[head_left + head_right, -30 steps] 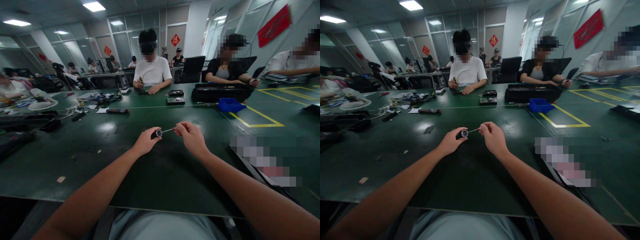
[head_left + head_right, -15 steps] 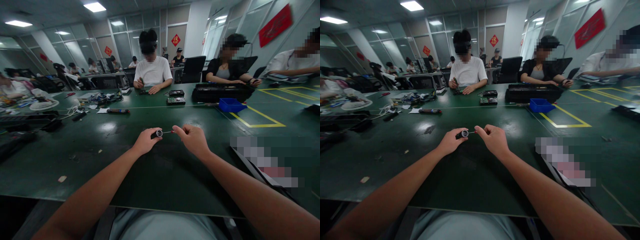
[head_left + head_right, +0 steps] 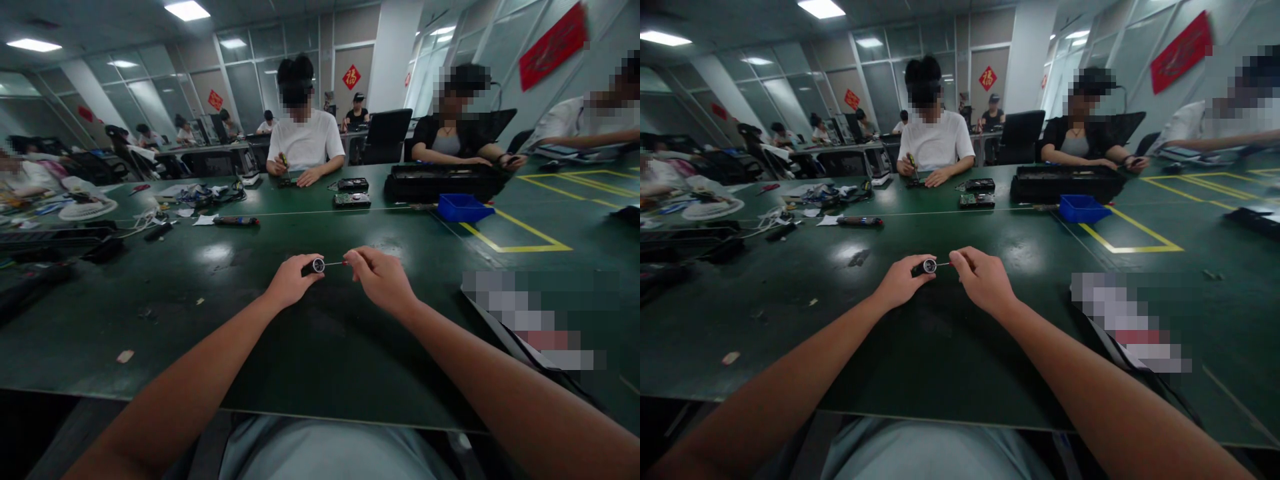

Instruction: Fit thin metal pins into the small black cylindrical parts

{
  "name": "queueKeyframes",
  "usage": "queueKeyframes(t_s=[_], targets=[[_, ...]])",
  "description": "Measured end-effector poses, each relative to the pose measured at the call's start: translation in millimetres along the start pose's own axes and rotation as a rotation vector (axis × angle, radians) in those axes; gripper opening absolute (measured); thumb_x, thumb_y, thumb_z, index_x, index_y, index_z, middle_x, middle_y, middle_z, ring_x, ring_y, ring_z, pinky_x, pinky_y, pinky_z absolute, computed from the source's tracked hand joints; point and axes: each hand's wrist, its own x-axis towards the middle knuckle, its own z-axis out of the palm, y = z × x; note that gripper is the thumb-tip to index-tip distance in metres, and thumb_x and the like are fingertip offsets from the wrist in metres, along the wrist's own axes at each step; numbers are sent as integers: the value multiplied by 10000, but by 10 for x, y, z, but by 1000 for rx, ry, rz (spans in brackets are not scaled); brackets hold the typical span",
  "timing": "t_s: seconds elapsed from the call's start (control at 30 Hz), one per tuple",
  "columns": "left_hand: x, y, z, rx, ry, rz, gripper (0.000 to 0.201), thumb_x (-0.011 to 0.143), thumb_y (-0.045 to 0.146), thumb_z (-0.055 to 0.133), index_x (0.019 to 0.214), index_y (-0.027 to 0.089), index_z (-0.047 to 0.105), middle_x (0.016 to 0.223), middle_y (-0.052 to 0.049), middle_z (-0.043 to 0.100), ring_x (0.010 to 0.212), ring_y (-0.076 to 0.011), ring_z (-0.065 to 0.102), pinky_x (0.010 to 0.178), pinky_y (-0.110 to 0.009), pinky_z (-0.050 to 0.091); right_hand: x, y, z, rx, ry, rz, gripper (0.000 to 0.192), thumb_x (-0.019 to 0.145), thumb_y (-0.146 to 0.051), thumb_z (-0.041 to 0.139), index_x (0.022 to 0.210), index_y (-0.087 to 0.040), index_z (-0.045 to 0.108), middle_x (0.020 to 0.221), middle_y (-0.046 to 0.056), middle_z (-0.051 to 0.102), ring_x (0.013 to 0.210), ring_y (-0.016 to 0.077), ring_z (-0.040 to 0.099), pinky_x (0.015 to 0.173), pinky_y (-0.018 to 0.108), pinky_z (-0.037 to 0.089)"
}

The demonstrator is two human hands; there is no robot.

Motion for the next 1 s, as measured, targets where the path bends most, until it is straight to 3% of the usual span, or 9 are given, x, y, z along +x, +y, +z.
queueKeyframes(t_s=[0.07, 0.2, 0.37, 0.5, 0.73, 0.87, 1.0], targets=[[-1, 0, -3, -1, -2, 6, 394, 856, 282, 700, 1243, 233, 648, 1217, -58, 679, 1129, -241, 610, 1011, -402, 438, 1, -7, 1, -29, -7, 7, 374, 976, -441, 405, 904, -220, 698, 611, 10, 635, 591, 178, 608, 610, 310, 418], [-3, 2, -14, -10, 3, 10, 386, 858, 286, 697, 1237, 231, 649, 1216, -56, 678, 1125, -237, 610, 1018, -399, 434, -7, -8, 8, -17, 6, 1, 326, 954, -360, 444, 1158, -208, 648, 724, 27, 673, 632, 189, 614, 620, 315, 420], [-7, -4, -16, -16, -3, 22, 378, 861, 276, 693, 1233, 225, 649, 1200, -53, 683, 1109, -228, 615, 1002, -386, 440, -17, -17, 9, 5, -45, -12, 330, 983, -369, 378, 976, -217, 671, 786, 40, 676, 716, 197, 625, 659, 326, 420], [-7, -17, -5, -16, -2, 22, 381, 862, 284, 693, 1237, 232, 651, 1201, -52, 683, 1112, -232, 614, 999, -394, 441, -13, -7, 28, 86, 37, 60, 232, 950, -349, 460, 1049, -209, 615, 811, 39, 678, 706, 193, 615, 656, 329, 435], [4, -1, -9, -31, 39, 10, 384, 863, 272, 692, 1241, 226, 644, 1228, -53, 676, 1129, -230, 610, 1013, -394, 437, 50, 104, 147, 552, 124, 198, 253, 875, -417, 607, 923, -175, 663, 819, 51, 685, 761, 182, 638, 766, 356, 505], [12, 18, -34, -42, 60, 91, 390, 867, 240, 689, 1252, 226, 629, 1218, -47, 676, 1139, -216, 602, 1026, -384, 428, 84, 154, 224, 927, 188, 365, 288, 829, -474, 665, 861, -188, 658, 785, 25, 651, 720, 158, 622, 769, 351, 527], [20, 12, -54, -21, 6, 168, 385, 882, 263, 678, 1262, 244, 619, 1194, -41, 682, 1110, -214, 603, 996, -390, 438, 121, 178, 205, 1099, 170, 547, 243, 872, -415, 635, 770, -195, 643, 680, 4, 595, 612, 136, 563, 737, 343, 546]])
